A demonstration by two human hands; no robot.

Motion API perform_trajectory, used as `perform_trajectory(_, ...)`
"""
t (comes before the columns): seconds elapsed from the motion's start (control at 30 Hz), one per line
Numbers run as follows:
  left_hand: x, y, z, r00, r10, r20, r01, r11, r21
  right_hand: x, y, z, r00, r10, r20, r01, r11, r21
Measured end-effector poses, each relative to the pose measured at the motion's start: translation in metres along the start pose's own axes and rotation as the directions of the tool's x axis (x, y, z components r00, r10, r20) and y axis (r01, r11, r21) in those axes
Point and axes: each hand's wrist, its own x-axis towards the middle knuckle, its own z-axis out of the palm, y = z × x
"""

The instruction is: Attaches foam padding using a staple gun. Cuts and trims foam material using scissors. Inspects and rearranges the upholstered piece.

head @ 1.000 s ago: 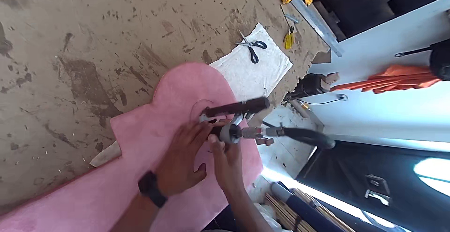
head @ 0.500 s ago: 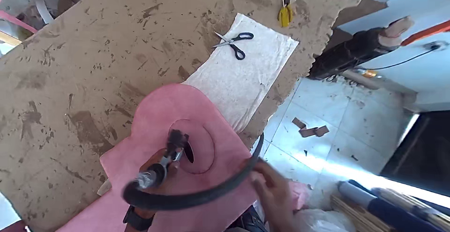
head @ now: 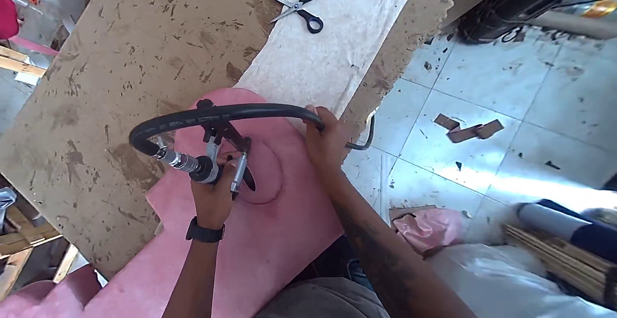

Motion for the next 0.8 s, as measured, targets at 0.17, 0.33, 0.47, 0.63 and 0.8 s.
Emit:
perform_trajectory(0.17,0.004,0.003,0.004,1.000,-0.006,0.014,0.006,1.000,0.014,-0.003,-0.001,-0.003,0.991,0.000,0.131,0.016,0.992,-0.122)
perform_trajectory(0.33,0.000,0.001,0.016,0.998,0.002,-0.070,-0.002,1.000,0.004,-0.002,-0.003,-0.002,0.974,0.041,0.223,0.004,0.981,-0.196)
perform_trajectory(0.47,0.004,-0.002,0.018,0.996,0.029,-0.081,-0.031,0.999,-0.024,0.000,-0.001,0.000,0.976,0.020,0.219,0.026,0.978,-0.206)
perform_trajectory(0.63,-0.001,-0.003,0.020,0.996,0.006,-0.085,-0.011,0.998,-0.057,0.000,-0.001,0.000,0.973,0.016,0.230,0.034,0.977,-0.212)
perform_trajectory(0.8,0.000,-0.001,0.013,1.000,0.001,-0.023,-0.002,0.996,-0.085,0.001,-0.003,-0.004,0.972,0.023,0.235,0.026,0.979,-0.203)
